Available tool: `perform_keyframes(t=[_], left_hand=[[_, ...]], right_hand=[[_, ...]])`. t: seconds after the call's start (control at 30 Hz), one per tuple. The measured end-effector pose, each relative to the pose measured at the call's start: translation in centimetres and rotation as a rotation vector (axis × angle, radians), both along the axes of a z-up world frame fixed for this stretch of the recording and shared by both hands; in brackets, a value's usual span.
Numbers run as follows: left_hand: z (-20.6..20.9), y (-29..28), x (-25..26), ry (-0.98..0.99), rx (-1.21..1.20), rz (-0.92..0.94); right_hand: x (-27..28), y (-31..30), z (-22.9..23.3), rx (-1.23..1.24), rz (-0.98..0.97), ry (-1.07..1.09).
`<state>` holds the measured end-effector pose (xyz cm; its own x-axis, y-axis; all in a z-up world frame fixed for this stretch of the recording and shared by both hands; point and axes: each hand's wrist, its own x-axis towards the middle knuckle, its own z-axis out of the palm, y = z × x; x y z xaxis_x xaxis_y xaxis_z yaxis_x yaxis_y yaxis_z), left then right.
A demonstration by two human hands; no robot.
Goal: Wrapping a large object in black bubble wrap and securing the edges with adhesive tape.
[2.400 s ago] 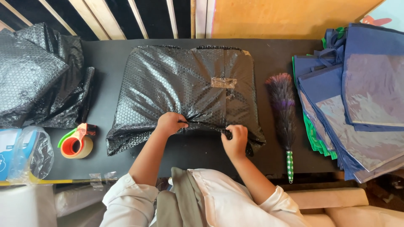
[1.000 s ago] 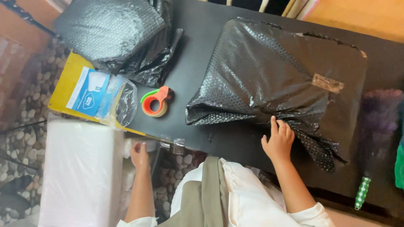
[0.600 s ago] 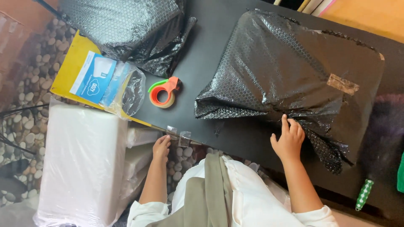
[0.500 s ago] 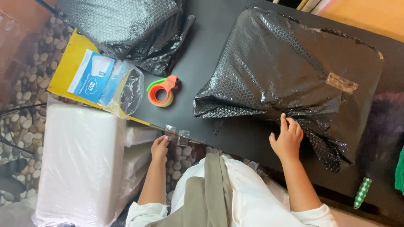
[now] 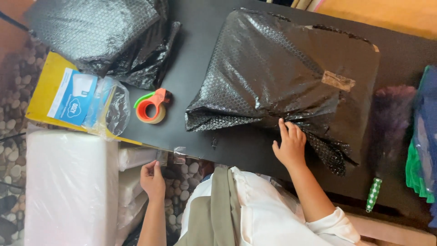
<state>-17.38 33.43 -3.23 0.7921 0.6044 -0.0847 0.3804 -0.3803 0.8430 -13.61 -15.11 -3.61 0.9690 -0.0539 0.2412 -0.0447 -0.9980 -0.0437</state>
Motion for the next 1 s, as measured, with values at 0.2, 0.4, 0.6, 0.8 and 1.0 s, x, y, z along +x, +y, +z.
perform_keyframes(t=[0.2,0.4,0.6,0.8,1.0], left_hand=[[1.5,-10.9,3.0,-0.118,-0.525,-0.324],[1.6,-28.2,5.3,-0.019,-0.997,-0.636],[-0.7,-34.5,7.3,0.116,-1.053,-0.675],[-1.2,-36.4,7.4,0.137,-1.057,-0.635],[-1.2,-36.2,7.9,0.119,-0.983,-0.619]], right_hand=[[0.3,-2.2,0.7,0.186,0.040,0.098],[0.6,-4.7,2.0,0.510,0.282,-0.023],[1.8,-5.4,2.3,0.778,0.229,-0.095],[2.2,-6.8,1.2,1.208,0.260,0.029],[3.6,-5.6,1.2,0.929,0.028,-0.067]])
